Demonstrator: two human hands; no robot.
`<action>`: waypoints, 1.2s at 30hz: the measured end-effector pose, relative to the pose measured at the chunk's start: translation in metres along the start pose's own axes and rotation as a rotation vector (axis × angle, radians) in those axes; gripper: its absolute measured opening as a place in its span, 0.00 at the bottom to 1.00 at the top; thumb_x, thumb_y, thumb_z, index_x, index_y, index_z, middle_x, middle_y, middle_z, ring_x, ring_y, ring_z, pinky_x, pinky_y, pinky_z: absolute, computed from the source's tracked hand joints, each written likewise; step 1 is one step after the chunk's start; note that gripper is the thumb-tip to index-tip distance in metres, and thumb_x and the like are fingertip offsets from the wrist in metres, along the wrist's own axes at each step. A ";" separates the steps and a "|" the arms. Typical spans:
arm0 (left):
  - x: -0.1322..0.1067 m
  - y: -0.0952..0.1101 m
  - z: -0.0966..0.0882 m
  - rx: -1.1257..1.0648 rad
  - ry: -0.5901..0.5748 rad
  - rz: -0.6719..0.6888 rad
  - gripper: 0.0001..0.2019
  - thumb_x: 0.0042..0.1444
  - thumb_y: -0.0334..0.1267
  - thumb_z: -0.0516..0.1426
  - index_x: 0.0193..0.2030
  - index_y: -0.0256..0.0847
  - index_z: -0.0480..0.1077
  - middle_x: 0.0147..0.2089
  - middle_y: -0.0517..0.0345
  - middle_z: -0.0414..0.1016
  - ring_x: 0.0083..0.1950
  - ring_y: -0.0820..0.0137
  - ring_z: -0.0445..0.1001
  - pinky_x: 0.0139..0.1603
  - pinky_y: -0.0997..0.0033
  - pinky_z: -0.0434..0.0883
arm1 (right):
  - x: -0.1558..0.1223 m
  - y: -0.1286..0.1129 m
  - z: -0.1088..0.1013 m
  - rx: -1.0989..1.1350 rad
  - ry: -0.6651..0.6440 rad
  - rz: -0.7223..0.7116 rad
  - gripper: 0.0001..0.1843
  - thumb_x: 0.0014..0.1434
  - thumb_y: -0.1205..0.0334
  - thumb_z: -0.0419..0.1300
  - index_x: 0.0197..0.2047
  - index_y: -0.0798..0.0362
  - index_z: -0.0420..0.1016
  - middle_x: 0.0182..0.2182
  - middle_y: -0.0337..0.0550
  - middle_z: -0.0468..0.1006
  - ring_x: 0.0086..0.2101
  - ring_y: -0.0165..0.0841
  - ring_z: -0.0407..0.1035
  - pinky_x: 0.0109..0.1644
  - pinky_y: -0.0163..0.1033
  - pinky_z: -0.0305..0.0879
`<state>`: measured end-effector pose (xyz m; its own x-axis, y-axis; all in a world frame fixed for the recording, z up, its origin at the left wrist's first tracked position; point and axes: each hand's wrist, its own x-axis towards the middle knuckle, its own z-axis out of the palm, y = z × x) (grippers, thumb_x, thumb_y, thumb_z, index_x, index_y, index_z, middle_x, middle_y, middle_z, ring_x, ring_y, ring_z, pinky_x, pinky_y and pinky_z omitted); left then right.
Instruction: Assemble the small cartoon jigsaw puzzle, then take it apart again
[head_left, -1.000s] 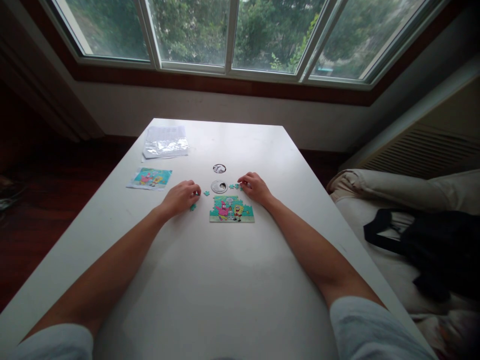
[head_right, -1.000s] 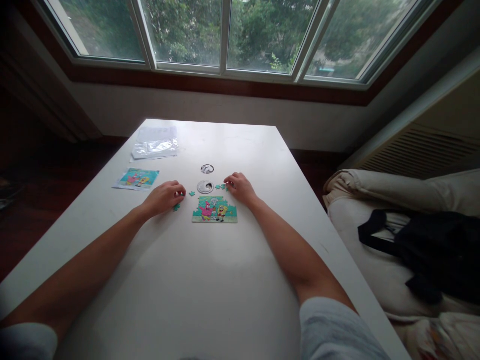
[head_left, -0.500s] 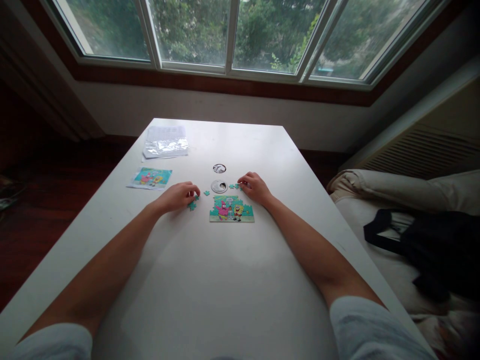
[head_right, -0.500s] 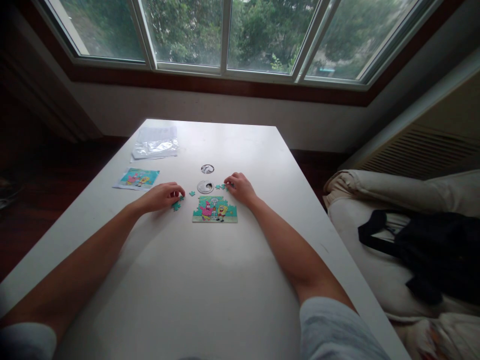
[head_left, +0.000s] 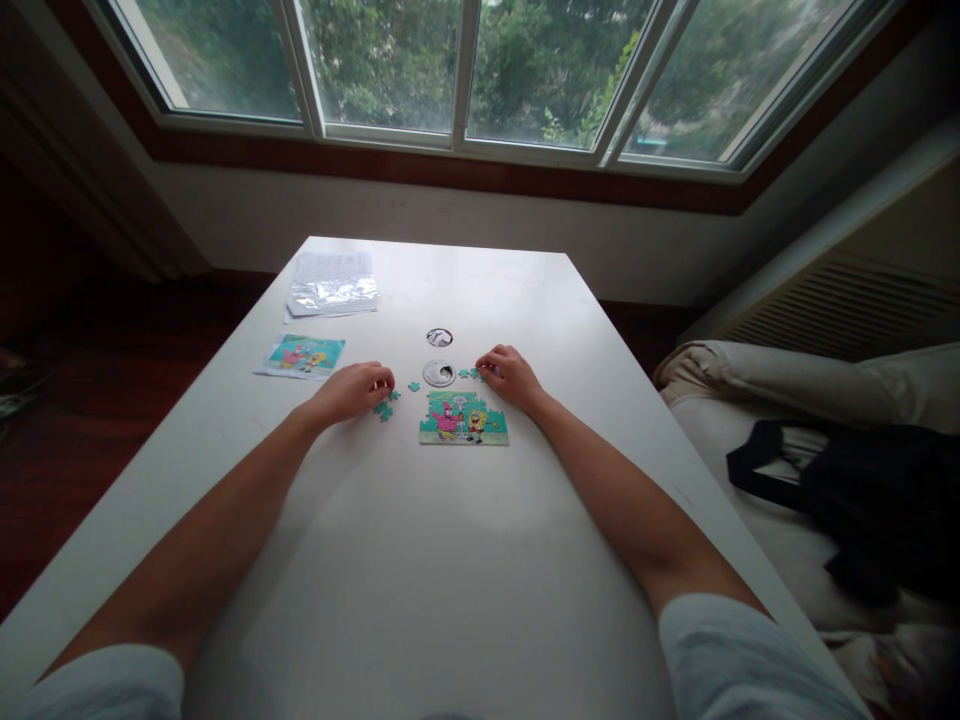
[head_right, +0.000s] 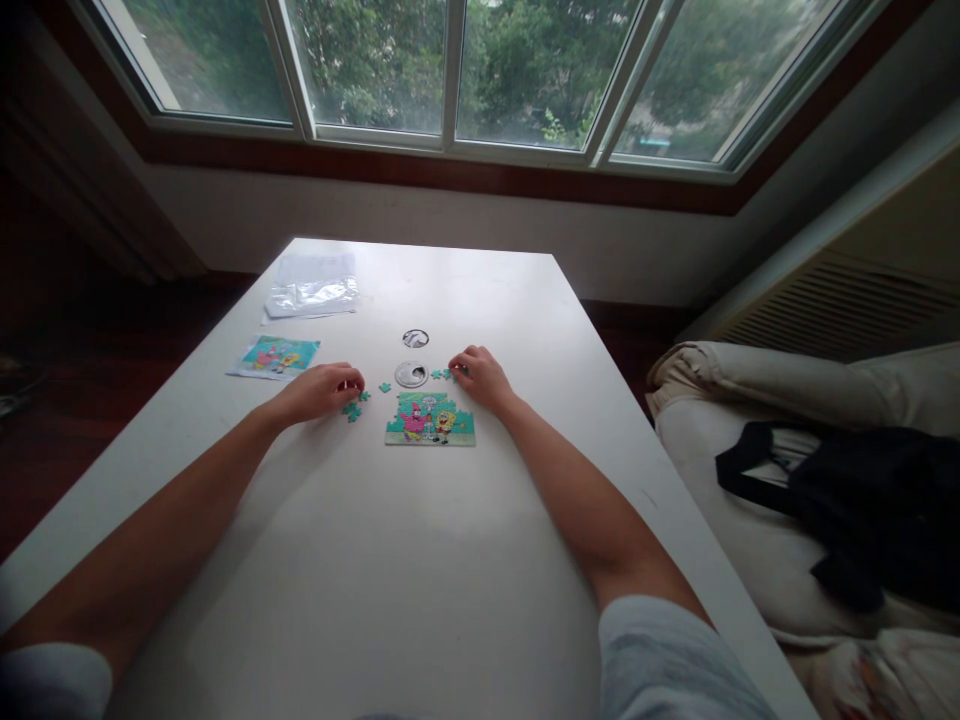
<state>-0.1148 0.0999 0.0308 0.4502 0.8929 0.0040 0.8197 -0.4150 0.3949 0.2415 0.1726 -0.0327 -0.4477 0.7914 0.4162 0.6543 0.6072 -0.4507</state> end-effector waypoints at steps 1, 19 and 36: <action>-0.001 0.000 -0.004 -0.018 -0.033 0.010 0.10 0.60 0.40 0.55 0.41 0.44 0.77 0.41 0.56 0.76 0.38 0.68 0.74 0.41 0.71 0.68 | 0.000 0.000 0.000 0.001 0.001 0.000 0.08 0.65 0.63 0.60 0.42 0.47 0.82 0.39 0.46 0.75 0.44 0.40 0.67 0.51 0.46 0.65; -0.011 0.009 -0.022 -0.058 -0.273 0.119 0.14 0.56 0.43 0.59 0.48 0.45 0.76 0.48 0.54 0.72 0.44 0.66 0.74 0.44 0.71 0.69 | 0.000 0.001 0.000 0.006 -0.012 0.003 0.08 0.65 0.62 0.60 0.42 0.47 0.82 0.38 0.46 0.75 0.44 0.41 0.66 0.51 0.46 0.65; -0.008 0.017 -0.012 -0.072 -0.165 0.172 0.11 0.54 0.40 0.60 0.45 0.43 0.74 0.48 0.52 0.73 0.48 0.62 0.72 0.49 0.67 0.69 | 0.001 -0.002 -0.001 -0.006 -0.014 0.009 0.08 0.65 0.62 0.60 0.42 0.46 0.82 0.39 0.46 0.75 0.44 0.41 0.66 0.52 0.47 0.66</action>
<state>-0.1091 0.0878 0.0488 0.6377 0.7670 -0.0711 0.7012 -0.5398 0.4657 0.2409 0.1719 -0.0305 -0.4498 0.7979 0.4013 0.6622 0.5994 -0.4496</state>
